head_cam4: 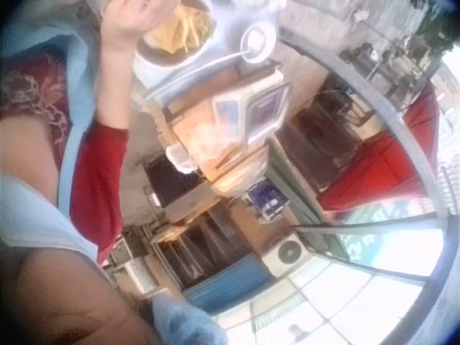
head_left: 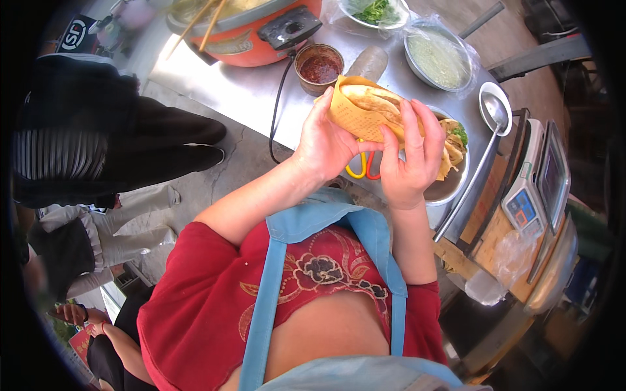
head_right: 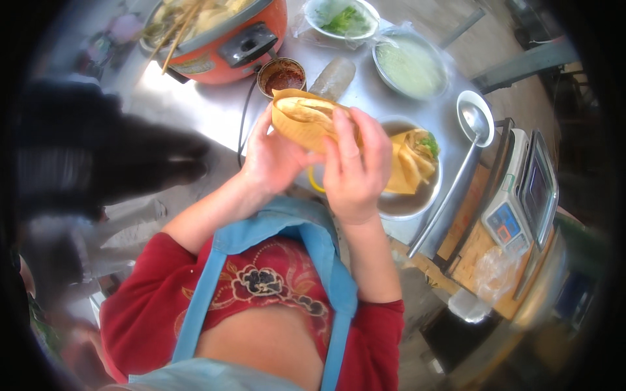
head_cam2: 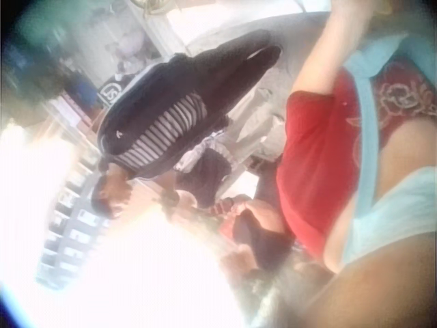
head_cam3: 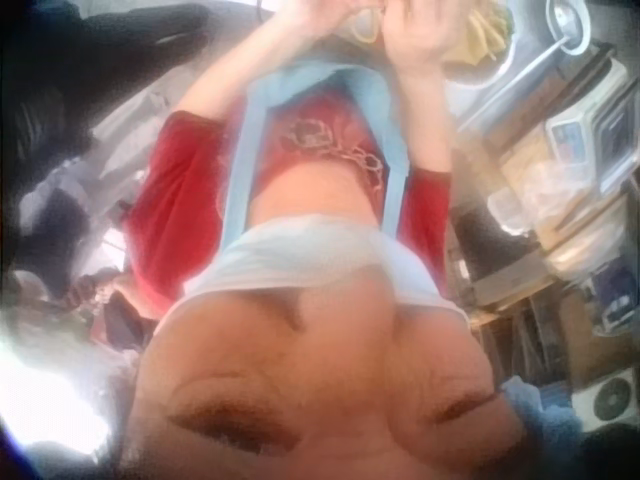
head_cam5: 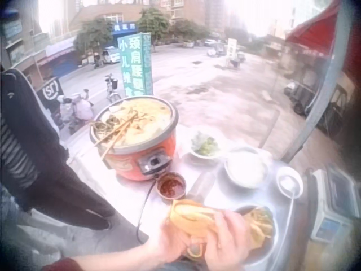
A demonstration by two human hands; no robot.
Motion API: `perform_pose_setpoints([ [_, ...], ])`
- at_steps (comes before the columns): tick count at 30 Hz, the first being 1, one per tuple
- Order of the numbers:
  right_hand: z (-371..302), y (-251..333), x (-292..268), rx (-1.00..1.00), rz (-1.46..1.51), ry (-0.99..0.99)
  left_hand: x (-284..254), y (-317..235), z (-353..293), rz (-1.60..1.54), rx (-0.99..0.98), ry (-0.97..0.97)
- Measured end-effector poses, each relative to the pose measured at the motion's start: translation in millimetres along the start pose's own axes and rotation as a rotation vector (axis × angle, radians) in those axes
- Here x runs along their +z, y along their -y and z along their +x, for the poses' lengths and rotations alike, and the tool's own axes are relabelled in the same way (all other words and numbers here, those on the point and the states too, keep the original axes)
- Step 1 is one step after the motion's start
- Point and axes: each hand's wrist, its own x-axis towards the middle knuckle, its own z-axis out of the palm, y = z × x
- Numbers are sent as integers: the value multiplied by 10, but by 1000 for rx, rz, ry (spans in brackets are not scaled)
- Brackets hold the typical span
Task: The person cuts a flatbread with scissors, then uses chopsticks to fill it with tofu, seaweed, and vegetables from a hot pot. They add sauce and greens, fold the bread, and hand it to a customer.
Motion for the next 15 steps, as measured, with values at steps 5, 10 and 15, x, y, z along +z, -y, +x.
perform_pose_setpoints([
  [5, -14, 89, 29, -143, -60, -10, -37, -12, -63, 34, 99, -86],
  [10, 109, 256, 15, 9, 87, 139, -111, 17, -28, 24, 186, -71],
  [15, 226, 435, -85, 370, 344, 403, -169, -9, 13, 87, 117, -110],
])
